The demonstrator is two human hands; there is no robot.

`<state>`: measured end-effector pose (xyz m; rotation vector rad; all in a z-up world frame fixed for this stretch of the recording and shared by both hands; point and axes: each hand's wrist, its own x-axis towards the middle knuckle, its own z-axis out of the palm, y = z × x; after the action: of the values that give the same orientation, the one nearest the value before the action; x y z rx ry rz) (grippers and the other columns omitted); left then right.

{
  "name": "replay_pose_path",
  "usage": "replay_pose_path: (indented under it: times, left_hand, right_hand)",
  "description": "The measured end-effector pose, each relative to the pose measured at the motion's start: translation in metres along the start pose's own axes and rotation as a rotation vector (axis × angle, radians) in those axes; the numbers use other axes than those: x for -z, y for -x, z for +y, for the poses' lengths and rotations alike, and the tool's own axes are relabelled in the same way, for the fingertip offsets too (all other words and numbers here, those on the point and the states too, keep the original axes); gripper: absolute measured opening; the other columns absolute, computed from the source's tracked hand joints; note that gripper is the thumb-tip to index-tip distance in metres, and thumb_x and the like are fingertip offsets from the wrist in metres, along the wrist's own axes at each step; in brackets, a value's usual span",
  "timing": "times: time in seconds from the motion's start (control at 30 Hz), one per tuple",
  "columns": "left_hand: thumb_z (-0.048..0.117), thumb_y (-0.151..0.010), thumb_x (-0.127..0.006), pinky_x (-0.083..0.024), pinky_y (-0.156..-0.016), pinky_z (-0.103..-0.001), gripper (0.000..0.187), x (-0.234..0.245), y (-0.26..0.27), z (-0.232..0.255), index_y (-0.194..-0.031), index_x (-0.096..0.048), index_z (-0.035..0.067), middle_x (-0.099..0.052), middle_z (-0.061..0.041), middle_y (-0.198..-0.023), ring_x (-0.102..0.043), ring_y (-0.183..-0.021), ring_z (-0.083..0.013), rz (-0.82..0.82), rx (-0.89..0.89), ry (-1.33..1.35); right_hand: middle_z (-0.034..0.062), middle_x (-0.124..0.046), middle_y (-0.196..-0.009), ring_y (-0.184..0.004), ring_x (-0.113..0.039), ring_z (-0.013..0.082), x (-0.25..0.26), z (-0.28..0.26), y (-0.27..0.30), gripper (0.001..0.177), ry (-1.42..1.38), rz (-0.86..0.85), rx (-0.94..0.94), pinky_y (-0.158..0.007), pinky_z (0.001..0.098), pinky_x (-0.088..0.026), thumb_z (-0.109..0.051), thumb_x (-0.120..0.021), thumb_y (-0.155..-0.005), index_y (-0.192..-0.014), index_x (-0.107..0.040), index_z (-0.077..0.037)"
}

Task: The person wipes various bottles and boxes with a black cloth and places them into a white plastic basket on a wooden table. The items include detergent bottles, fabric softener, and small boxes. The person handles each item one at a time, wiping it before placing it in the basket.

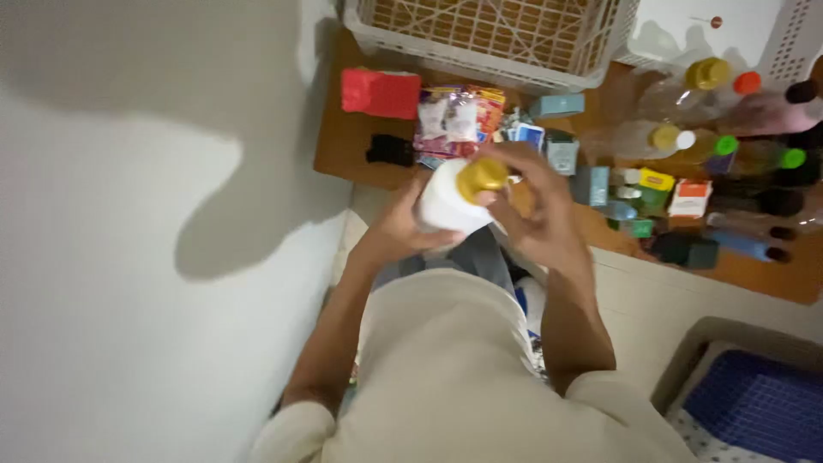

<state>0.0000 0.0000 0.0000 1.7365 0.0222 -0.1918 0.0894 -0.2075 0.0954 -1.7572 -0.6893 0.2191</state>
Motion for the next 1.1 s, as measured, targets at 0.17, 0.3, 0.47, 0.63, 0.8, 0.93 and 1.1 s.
replay_pose_path:
  times: [0.17, 0.3, 0.47, 0.63, 0.8, 0.93, 1.1]
  left_hand:
    - [0.031, -0.068, -0.091, -0.052, -0.101, -0.039, 0.092, 0.047, 0.066, -0.052, -0.145, -0.047, 0.004, -0.064, -0.014, -0.132, -0.064, -0.120, -0.0241, 0.193, 0.253, 0.120]
    - [0.030, -0.071, -0.091, -0.061, -0.086, -0.037, 0.078, 0.075, 0.092, -0.096, -0.132, -0.050, 0.002, -0.070, -0.015, -0.115, -0.073, -0.101, -0.0244, 0.523, 0.407, -0.087]
    - [0.030, -0.074, -0.090, -0.061, -0.085, -0.038, 0.074, 0.093, 0.098, -0.109, -0.129, -0.050, 0.001, -0.072, -0.017, -0.114, -0.074, -0.100, -0.0256, 0.588, 0.342, -0.056]
    - [0.031, -0.078, -0.089, -0.062, -0.083, -0.039, 0.069, 0.105, 0.098, -0.113, -0.126, -0.051, 0.000, -0.073, -0.018, -0.112, -0.075, -0.099, -0.0271, 0.694, 0.269, -0.034]
    - [0.031, -0.079, -0.085, -0.062, -0.081, -0.038, 0.071, 0.113, 0.089, -0.096, -0.131, -0.048, -0.001, -0.073, -0.018, -0.109, -0.076, -0.096, -0.0280, 0.669, 0.379, 0.019]
    - [0.029, -0.084, -0.082, -0.061, -0.084, -0.037, 0.073, 0.109, 0.080, -0.112, -0.136, -0.041, -0.001, -0.067, -0.016, -0.115, -0.071, -0.102, -0.0258, 0.620, 0.319, 0.083]
    - [0.027, -0.099, -0.071, -0.056, -0.095, -0.034, 0.059, 0.088, 0.049, -0.071, -0.143, -0.042, 0.000, -0.058, -0.011, -0.125, -0.062, -0.111, -0.0190, 0.541, -0.030, 0.430]
  right_hand:
    - [0.0101, -0.067, -0.131, -0.124, -0.064, 0.0198, -0.115, 0.072, -0.005, 0.035, -0.405, 0.076, -0.172, -0.109, 0.0350, -0.051, -0.011, -0.070, -0.102, -0.134, -0.060, -0.002]
    - [0.0125, -0.073, -0.116, -0.106, -0.071, 0.0271, -0.205, 0.215, 0.022, 0.028, 0.054, 0.242, -0.488, -0.094, 0.0379, -0.058, -0.022, -0.070, -0.102, -0.126, -0.068, -0.006]
    - [0.0213, -0.060, -0.130, -0.113, -0.059, 0.0439, -0.270, 0.245, -0.001, 0.052, 0.693, 0.039, -0.364, -0.092, 0.0533, -0.049, -0.026, -0.076, -0.087, -0.134, -0.061, -0.010]
    - [0.0232, -0.052, -0.140, -0.122, -0.052, 0.0490, -0.299, 0.317, 0.001, 0.058, 0.943, -0.048, -0.327, -0.099, 0.0565, -0.045, -0.017, -0.073, -0.082, -0.138, -0.058, -0.012]
    - [0.0238, -0.063, -0.130, -0.116, -0.062, 0.0458, -0.287, 0.317, 0.006, 0.040, 0.669, 0.173, -0.223, -0.102, 0.0500, -0.050, -0.004, -0.069, -0.088, -0.128, -0.065, -0.007]
    - [0.0242, -0.071, -0.112, -0.101, -0.070, 0.0403, -0.246, 0.106, 0.001, 0.022, 0.241, 0.321, -0.431, -0.093, 0.0469, -0.055, -0.005, -0.065, -0.101, -0.123, -0.066, 0.000]
    - [0.0295, -0.052, -0.149, -0.143, -0.050, 0.0453, -0.224, 0.017, 0.024, 0.028, 0.344, 0.180, 0.207, -0.120, 0.0458, -0.041, 0.001, -0.058, -0.101, -0.127, -0.048, -0.005]
